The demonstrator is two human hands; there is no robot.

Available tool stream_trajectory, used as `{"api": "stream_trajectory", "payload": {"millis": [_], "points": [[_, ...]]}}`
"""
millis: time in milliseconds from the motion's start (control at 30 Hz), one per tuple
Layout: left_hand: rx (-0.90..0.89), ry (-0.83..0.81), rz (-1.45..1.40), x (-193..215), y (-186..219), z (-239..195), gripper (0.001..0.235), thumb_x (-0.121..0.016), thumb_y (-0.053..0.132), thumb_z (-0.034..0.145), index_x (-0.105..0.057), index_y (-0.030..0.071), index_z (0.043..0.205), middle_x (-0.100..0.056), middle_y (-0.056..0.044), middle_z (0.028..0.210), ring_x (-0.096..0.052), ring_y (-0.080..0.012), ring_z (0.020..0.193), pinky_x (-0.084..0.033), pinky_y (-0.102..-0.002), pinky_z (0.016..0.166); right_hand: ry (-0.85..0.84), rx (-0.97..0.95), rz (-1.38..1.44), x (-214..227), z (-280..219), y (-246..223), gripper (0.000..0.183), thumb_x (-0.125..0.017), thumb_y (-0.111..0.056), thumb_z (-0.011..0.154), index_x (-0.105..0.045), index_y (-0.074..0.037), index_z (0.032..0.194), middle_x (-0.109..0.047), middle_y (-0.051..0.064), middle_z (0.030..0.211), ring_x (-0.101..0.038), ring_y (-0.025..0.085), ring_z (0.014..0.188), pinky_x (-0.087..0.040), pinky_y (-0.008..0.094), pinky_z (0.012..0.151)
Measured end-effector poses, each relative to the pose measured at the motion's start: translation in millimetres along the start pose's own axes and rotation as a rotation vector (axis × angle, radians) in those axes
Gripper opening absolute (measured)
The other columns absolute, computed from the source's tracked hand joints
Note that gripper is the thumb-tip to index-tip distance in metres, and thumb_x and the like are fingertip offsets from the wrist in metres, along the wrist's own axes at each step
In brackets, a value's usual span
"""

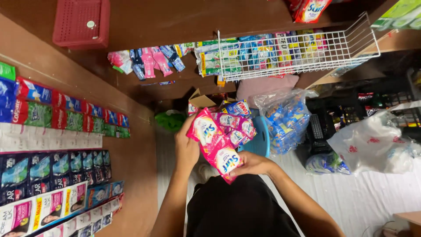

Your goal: Stocking and organizing laundry detergent packets on grocery shelves.

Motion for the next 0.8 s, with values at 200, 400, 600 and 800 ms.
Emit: {"api": "stream_trajectory", "payload": {"millis": [200,400,600,800], "points": [[0.220,0.053,0.172,-5.1,-51.3,17.4,0.041,-0.047,-0.001,0.096,-0.063,0.003,0.134,-0.075,-0.019,0.112,-0.077,-0.0281,0.105,-0.056,-0.033,0.089,0.143,0.025,-0.006,32.8,-44.0,-67.2,0.030,-0.083,-0.011,0.085,-0.076,0.000,0.113,-0.077,0.001,0.103,-0.068,0.009,0.095,-0.056,0.029,0.087],[-0.105,-0.053,0.243,-75.7,-102.9,-8.4,0.055,-0.057,0.001,0.091,-0.052,0.003,0.146,-0.063,-0.026,0.138,-0.063,-0.0400,0.126,-0.050,-0.044,0.103,0.203,0.048,-0.030,49.1,-34.2,-151.5,0.028,-0.081,-0.016,0.085,-0.076,-0.002,0.109,-0.078,0.001,0.100,-0.069,0.008,0.090,-0.055,0.027,0.083],[0.205,-0.137,0.101,-135.4,-99.1,-25.2,0.061,-0.072,0.019,0.090,-0.053,0.009,0.146,-0.069,-0.018,0.132,-0.072,-0.0283,0.118,-0.057,-0.036,0.098,0.130,0.031,-0.021,69.5,-24.7,-135.3,0.023,-0.079,-0.019,0.089,-0.076,-0.003,0.105,-0.076,0.000,0.097,-0.068,0.007,0.089,-0.055,0.027,0.083],[0.071,0.013,0.193,-126.5,-116.4,-21.3,0.070,-0.042,-0.012,0.082,-0.056,0.009,0.148,-0.064,-0.018,0.143,-0.064,-0.0322,0.132,-0.052,-0.039,0.107,0.035,-0.072,0.031,99.1,-63.4,-115.4,0.025,-0.072,-0.022,0.096,-0.074,0.001,0.105,-0.076,0.006,0.087,-0.071,0.014,0.073,-0.060,0.031,0.066]]}}
Point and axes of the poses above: each hand's wrist, its own z-axis towards the middle knuckle, its own x-axis out of the back of the hand, y = z × x, the point moved 5 cm from there along z, towards the middle knuckle
